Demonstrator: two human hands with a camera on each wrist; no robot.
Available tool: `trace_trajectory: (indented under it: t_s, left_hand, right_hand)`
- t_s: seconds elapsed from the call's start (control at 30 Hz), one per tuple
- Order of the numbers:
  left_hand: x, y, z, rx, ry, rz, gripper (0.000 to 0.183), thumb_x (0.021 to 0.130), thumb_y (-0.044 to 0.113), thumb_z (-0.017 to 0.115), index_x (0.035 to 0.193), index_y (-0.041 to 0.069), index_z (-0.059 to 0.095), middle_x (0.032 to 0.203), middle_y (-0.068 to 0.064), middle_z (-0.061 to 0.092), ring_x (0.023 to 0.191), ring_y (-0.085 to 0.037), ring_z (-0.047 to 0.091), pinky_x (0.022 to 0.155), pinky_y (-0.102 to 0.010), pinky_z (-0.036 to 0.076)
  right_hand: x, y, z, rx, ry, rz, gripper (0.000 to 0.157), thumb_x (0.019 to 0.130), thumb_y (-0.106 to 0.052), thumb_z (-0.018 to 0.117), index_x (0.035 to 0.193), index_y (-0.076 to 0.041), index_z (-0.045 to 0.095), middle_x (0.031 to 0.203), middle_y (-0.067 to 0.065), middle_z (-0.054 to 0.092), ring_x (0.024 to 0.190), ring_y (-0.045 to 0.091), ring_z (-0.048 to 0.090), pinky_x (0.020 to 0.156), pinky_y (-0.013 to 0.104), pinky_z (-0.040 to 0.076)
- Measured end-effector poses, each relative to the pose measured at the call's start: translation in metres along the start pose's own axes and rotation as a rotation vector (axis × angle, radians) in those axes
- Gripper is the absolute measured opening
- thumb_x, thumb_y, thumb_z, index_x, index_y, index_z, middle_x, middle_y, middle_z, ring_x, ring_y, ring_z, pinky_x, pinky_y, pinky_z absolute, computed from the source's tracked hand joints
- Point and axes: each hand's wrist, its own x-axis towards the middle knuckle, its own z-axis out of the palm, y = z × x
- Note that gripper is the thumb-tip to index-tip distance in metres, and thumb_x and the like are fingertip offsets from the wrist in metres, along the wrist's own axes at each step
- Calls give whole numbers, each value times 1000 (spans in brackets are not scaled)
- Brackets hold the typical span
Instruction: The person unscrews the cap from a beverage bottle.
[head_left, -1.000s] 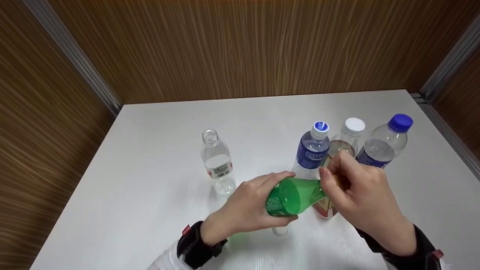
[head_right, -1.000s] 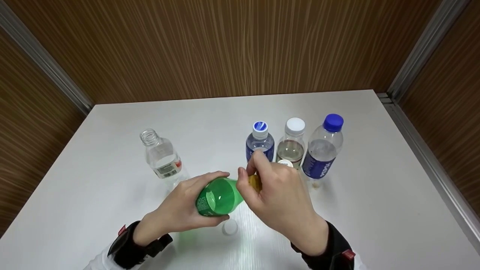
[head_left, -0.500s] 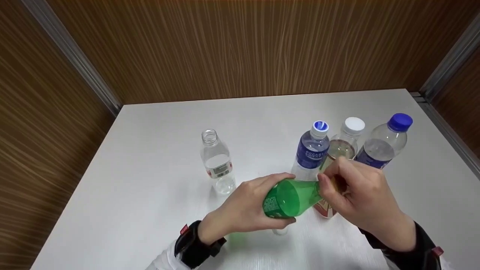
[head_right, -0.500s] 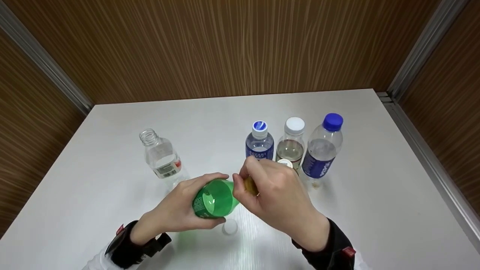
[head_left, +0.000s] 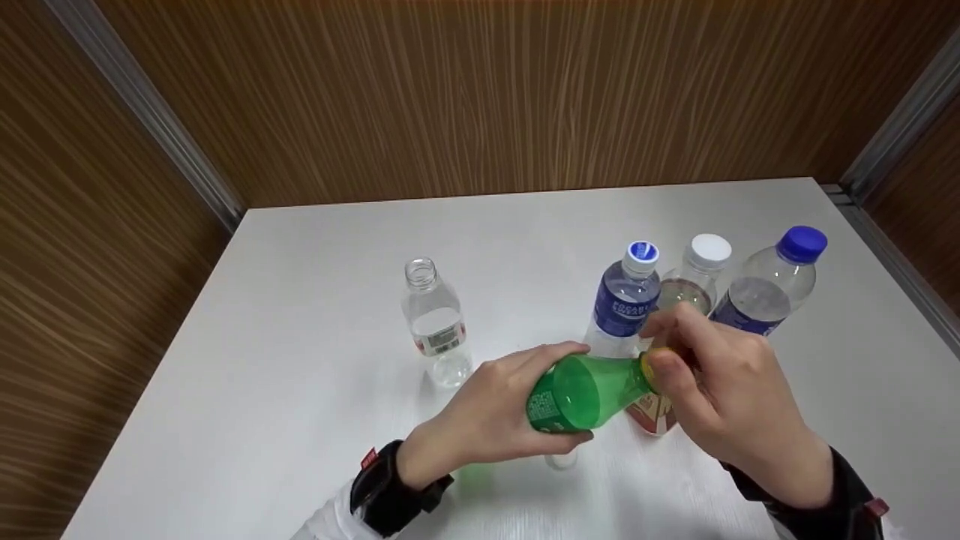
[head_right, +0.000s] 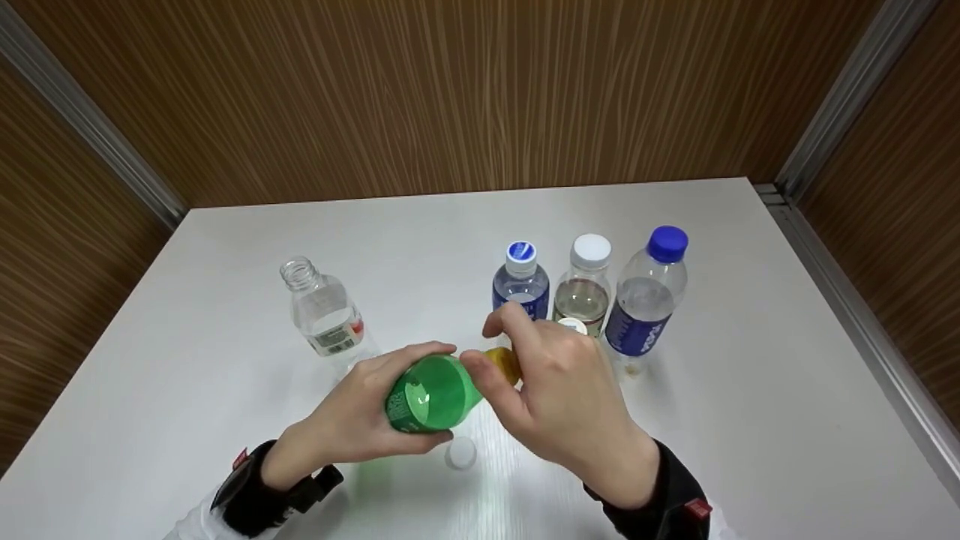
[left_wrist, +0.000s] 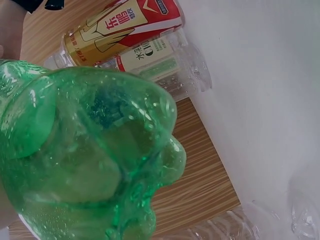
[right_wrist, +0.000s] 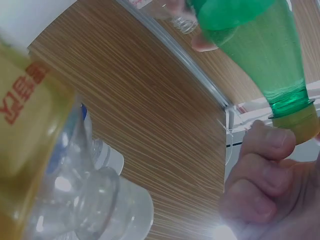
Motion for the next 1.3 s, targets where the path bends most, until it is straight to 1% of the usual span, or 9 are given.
trace_trajectory:
  t_s: [0.1,0.2,0.37,0.7,0.8,0.87,0.97,1.1,1.3]
  left_hand:
    - [1,1,1,56,27,9,83,81,39,90,149,11,52,130,-7,74,111,-17,75,96,-25,62]
    - [1,1,2,100,53,13,82,80,40,90,148,11,53,128,-6,74,109,-16,74,94,-25,62]
    - [0,-1,3,109,62,10,82,80,40,90,148,12,54,127,-6,75,108,-16,74,93,-26,62]
    - [0,-2,3,64,35,3,81,81,37,90,148,11,53,130,-7,74,110,-17,74,95,-26,62]
    - [1,-3,3,31,24,-1,81,81,37,90,148,11,53,133,-8,73,112,-18,75,96,-26,62]
    - [1,-3,2,4,15,-4,81,81,36,90,148,11,53,135,-8,73,113,-18,74,97,-26,62]
    - [1,-3,1,-44,-3,-13,80,82,35,90,149,12,53,135,-9,72,114,-18,74,98,-25,61]
    - [1,-2,-1,-97,-26,-28,80,82,34,89,150,12,52,136,-8,72,116,-17,73,100,-23,60]
    - [1,-2,-2,-133,-48,-14,80,82,32,90,149,11,52,136,-8,72,117,-16,73,102,-22,59]
  right_hand:
    - [0,-2,0,-5,-11,40,41,111,-43,48,98,-7,65,63,-8,51,57,-6,40,47,12,33]
    - [-1,-3,1,-8,-12,52,28,109,-33,55,96,-10,65,62,-10,50,57,-7,38,47,11,31]
    - [1,-7,4,-42,-34,69,8,99,-13,69,91,-11,67,61,-12,47,56,-8,35,46,10,28]
    - [2,-7,4,-59,-35,26,9,88,0,72,91,-8,68,60,-10,50,56,-7,36,45,10,30]
    - [1,-4,5,-45,-20,2,8,89,-2,72,91,-8,68,62,-9,52,57,-6,36,46,10,30]
    - [1,-3,6,-29,-3,-22,4,93,-7,70,91,-7,67,63,-8,53,57,-5,37,46,10,31]
    - [1,-1,7,0,24,-50,26,106,-25,61,89,-6,64,63,-4,53,57,-2,38,47,11,31]
    - [1,0,9,11,58,-82,48,110,-43,48,85,-4,61,63,-3,52,58,0,38,49,11,30]
    - [2,3,11,27,113,-199,46,110,-39,49,81,-4,59,63,-4,47,57,2,35,49,11,26]
